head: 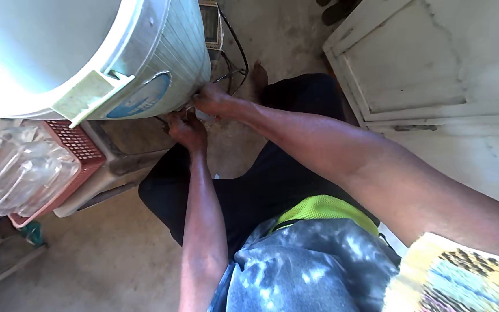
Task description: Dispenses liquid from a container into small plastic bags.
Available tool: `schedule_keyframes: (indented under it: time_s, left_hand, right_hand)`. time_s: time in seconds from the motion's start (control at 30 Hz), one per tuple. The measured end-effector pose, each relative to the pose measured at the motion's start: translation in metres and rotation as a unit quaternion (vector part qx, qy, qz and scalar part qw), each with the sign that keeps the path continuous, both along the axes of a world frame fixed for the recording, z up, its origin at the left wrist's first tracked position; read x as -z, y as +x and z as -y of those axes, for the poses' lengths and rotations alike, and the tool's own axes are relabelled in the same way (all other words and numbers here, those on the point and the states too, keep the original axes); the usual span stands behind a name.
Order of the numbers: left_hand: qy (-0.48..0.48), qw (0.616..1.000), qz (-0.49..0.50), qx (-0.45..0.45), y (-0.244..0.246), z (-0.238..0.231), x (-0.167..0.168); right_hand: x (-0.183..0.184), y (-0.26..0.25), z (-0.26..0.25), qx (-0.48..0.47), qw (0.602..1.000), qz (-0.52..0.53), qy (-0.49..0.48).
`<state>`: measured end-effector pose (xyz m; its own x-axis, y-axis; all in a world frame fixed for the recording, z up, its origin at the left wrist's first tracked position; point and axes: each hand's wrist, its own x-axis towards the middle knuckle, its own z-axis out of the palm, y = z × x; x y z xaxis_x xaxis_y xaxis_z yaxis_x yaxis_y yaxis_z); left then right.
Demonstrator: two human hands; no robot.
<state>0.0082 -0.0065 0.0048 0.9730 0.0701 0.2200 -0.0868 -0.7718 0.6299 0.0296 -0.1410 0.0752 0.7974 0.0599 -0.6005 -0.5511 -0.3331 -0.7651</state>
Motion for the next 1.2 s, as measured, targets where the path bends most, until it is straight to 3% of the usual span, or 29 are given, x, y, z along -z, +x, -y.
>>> schedule_keyframes:
  time_s: [0.47, 0.7, 0.8, 1.0, 1.2]
  left_hand:
    - [-0.003, 1.0, -0.01, -0.01, -0.001, 0.002, -0.005]
    - [-0.062, 0.997, -0.034, 0.031, -0.01, -0.006, -0.001]
    - [-0.08, 0.996, 0.006, 0.024, -0.007, -0.003, 0.004]
    - [-0.059, 0.996, -0.048, 0.038, -0.017, -0.011, -0.001]
    - [-0.024, 0.986, -0.146, 0.072, -0.025, -0.042, -0.011]
  right_hand:
    - [-0.003, -0.002, -0.002, -0.001, 1.0, -0.006, -0.024]
    - [-0.003, -0.002, -0.009, -0.012, 0.999, 0.007, -0.039]
    - [-0.004, -0.003, -0.015, -0.051, 0.996, 0.02, -0.076]
    - [0.012, -0.007, -0.024, -0.041, 0.995, 0.018, -0.093]
    - [0.004, -0.013, -0.023, -0.059, 0.992, 0.048, -0.102]
